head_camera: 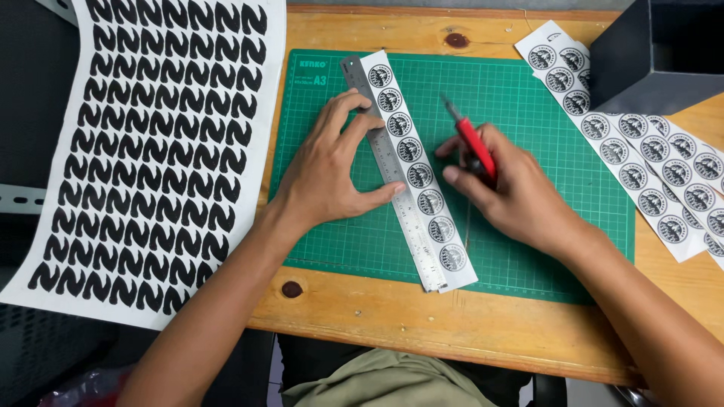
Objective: The person uses a metal ruler and a red utility knife to cut a sheet of circular stickers on a green cutting mat. They align the ruler, score the paper, and separate the sticker strips, placing the cut pieces to the side.
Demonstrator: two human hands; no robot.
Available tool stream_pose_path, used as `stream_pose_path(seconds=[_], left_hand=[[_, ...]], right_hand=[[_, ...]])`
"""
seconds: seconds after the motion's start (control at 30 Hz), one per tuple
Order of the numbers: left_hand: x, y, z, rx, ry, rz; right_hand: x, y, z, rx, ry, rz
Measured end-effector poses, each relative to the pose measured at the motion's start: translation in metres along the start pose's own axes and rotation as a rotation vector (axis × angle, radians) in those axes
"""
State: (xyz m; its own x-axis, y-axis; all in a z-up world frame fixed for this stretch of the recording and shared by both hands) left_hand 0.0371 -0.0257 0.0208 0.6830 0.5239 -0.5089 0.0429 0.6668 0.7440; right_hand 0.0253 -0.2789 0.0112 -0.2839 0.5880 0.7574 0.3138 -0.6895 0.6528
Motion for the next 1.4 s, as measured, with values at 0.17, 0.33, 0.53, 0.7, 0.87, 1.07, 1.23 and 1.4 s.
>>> stream_pose_path(seconds=[0.17, 0.33, 0.53, 0.7, 0.87, 1.07, 1.23, 1.4], left_hand=[[0.0, 0.001, 0.0, -0.008, 0.002, 0.006], [0.004, -0.003, -0.003, 0.001, 0.045, 0.044], [0.003, 0.0, -0.002, -0.013, 0.07, 0.049], [0.008, -0.002, -0.004, 0.014, 0.11, -0.015], [0.011, -0.004, -0.004, 0.087, 0.128, 0.001], [0.014, -0.01, -0.005, 0.109, 0.116, 0.061], [0.014, -0.011, -0.006, 0.106, 0.116, 0.061], [0.014, -0.011, -0.005, 0.109, 0.117, 0.066]], right_hand=[[-0.014, 0.012, 0.047, -0.182, 0.017, -0.054], [-0.043, 0.002, 0.121, -0.419, 0.134, -0.346], [-0.046, -0.023, 0.184, -0.542, 0.162, -0.484], [-0.049, -0.023, 0.188, -0.479, 0.179, -0.464], [-0.038, -0.021, 0.175, -0.422, 0.257, -0.456], [-0.024, -0.026, 0.166, -0.415, 0.33, -0.56], [-0.024, -0.028, 0.164, -0.423, 0.357, -0.604], [-0.023, -0.028, 0.164, -0.421, 0.391, -0.572]])
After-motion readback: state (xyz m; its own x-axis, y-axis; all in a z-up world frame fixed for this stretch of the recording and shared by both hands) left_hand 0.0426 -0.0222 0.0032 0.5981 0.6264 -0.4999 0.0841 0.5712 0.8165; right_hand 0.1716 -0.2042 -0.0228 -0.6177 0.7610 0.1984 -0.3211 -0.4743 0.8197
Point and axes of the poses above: each hand's wrist, its own z-axis towards the middle knuckle, its own y-axis out of the back of the hand, x = y × z, the point moved 5 cm from there along z, towards the middle knuckle, and after that the axes turned 7 degrees about -z, right-handed, at the moved point
